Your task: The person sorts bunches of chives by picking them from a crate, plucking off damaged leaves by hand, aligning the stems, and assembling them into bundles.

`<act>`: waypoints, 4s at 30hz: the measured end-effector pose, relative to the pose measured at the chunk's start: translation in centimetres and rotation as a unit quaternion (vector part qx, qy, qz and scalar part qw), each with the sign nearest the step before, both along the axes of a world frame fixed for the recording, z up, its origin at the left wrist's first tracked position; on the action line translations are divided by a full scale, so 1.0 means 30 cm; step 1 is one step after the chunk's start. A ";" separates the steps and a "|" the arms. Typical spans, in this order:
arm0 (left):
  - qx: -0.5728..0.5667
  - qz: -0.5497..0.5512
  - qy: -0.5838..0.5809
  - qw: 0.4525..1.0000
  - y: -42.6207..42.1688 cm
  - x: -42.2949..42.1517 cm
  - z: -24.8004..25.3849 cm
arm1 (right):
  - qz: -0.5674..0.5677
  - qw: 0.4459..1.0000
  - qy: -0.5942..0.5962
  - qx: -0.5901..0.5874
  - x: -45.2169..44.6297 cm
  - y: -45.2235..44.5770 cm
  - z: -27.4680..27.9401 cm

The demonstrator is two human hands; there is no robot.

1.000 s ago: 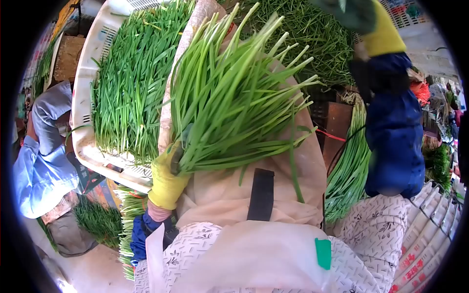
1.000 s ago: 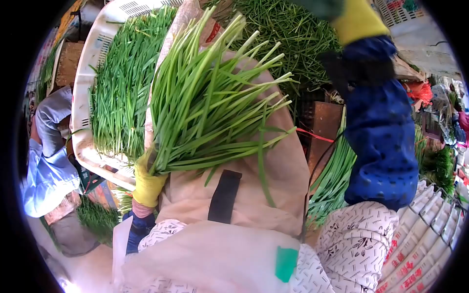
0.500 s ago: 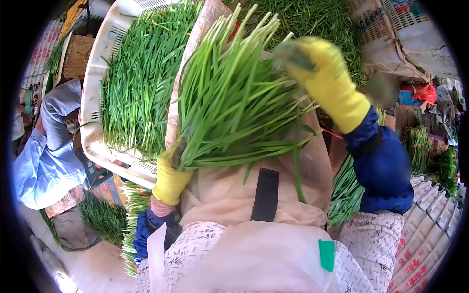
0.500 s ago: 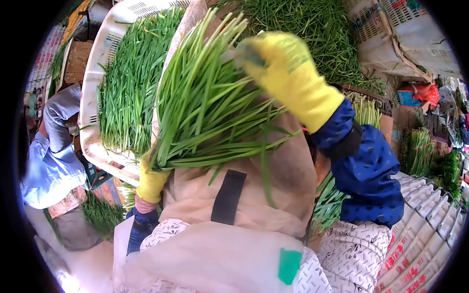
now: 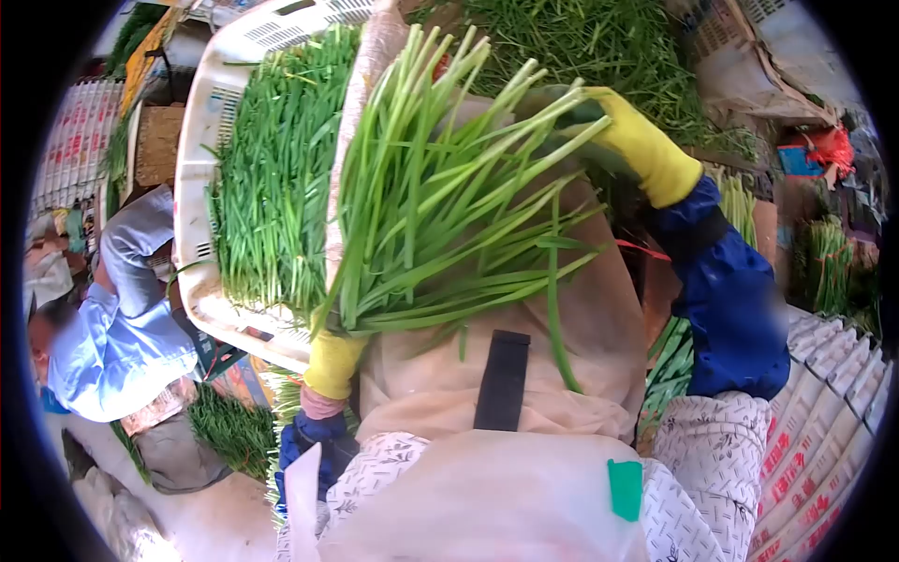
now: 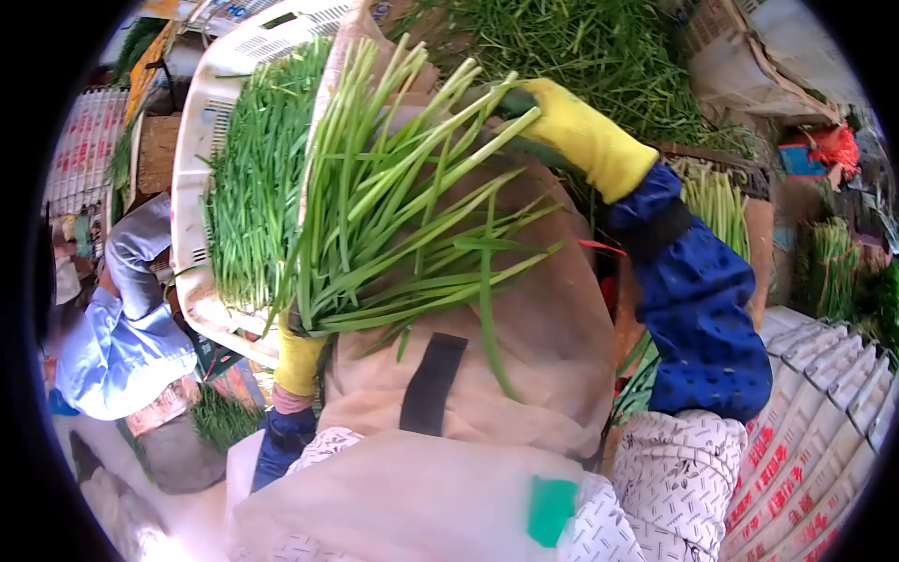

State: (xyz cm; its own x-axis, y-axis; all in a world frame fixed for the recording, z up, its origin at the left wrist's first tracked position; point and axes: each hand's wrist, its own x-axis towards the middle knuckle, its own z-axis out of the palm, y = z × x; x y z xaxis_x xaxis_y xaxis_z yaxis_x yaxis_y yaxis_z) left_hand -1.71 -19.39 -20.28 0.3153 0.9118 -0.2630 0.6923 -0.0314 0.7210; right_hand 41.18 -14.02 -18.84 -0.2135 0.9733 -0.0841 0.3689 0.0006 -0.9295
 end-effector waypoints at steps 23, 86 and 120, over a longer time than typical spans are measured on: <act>0.009 -0.020 -0.075 0.997 0.026 0.048 0.014 | -0.135 0.950 0.261 -0.103 -0.058 -0.038 0.094; -0.087 0.034 -0.170 0.981 0.032 0.015 -0.040 | -0.042 0.950 -0.190 -0.245 -0.051 -0.321 0.070; 0.412 -0.401 0.283 0.768 0.264 0.382 0.800 | -0.358 0.930 0.015 0.085 0.381 -0.073 0.025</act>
State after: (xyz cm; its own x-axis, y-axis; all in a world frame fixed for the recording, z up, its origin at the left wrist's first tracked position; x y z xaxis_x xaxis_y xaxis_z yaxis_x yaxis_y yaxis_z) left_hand 9.75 -11.48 3.72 0.9102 0.4142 -0.0043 0.4066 -0.8953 -0.1817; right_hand 52.63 -16.21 -18.09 0.4950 0.8652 0.0799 0.3047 -0.0867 -0.9485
